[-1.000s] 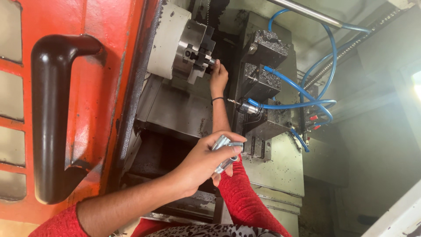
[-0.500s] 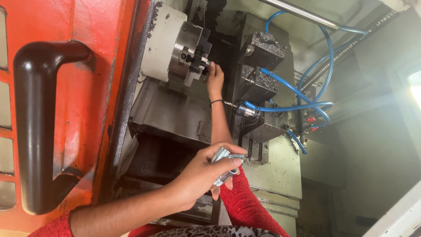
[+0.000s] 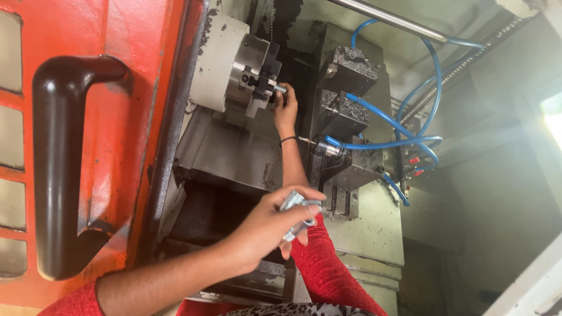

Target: The person uses a digital caliper to measure a small cylindrical metal part, then repeatedly picks up similar parts from a plastic bag and places them into the chuck of a lathe machine. The person also presses a button on the machine's control panel between loading cycles.

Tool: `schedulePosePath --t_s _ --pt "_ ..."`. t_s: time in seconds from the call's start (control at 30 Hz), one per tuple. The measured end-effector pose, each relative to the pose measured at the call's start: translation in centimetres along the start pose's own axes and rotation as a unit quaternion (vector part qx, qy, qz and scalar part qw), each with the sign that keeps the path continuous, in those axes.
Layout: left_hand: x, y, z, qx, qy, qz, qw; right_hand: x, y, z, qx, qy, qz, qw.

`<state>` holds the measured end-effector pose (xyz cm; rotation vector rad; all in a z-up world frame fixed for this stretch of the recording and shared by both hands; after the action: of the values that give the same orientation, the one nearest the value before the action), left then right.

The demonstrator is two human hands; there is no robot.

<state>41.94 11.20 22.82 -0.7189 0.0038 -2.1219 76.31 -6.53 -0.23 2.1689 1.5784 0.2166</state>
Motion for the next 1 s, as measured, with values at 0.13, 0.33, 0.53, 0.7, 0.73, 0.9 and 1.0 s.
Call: schedulePosePath --t_s 0.13,0.33,0.53,0.7,0.73,0.9,1.0 --pt "-1.1 0.5 0.1 0.03 0.013 0.027 0.999 -0.1 -2.1 -0.1 -0.017 -0.022 0.022 0.999" --pt "-2.9 1.7 1.0 0.142 -0.012 0.078 0.987 -2.1 -12.8 -5.9 0.014 0.088 -0.057 0.994" --pt "-3.6 2.0 -0.4 0.226 0.038 0.115 0.967 -13.4 -25.8 -20.1 0.12 0.108 -0.157 0.974" --pt "-3.3 -2.3 -6.5 0.173 0.036 0.109 0.978 -24.0 -35.2 -27.6 0.143 0.155 -0.125 0.969" --pt "-2.9 -3.4 -8.1 0.158 0.032 0.103 0.982 -25.2 -36.8 -27.9 0.153 0.155 -0.12 0.969" --pt "-0.4 -8.7 -15.1 0.055 0.005 0.066 0.996 -29.8 -42.9 -28.8 0.138 -0.046 -0.083 0.986" --pt "1.3 -11.4 -18.8 0.003 -0.03 0.046 0.999 -33.5 -45.7 -30.8 0.136 -0.154 -0.021 0.978"
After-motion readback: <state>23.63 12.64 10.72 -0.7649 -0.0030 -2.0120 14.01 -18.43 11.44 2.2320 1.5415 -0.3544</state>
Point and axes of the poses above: each hand's wrist, its own y-axis towards the middle knuckle, its own x-axis out of the palm, z = x × y, the point moved 1 cm from there along y, towards the middle knuckle, and after that the axes turned 1 degree about y, right-handed, at the moved point
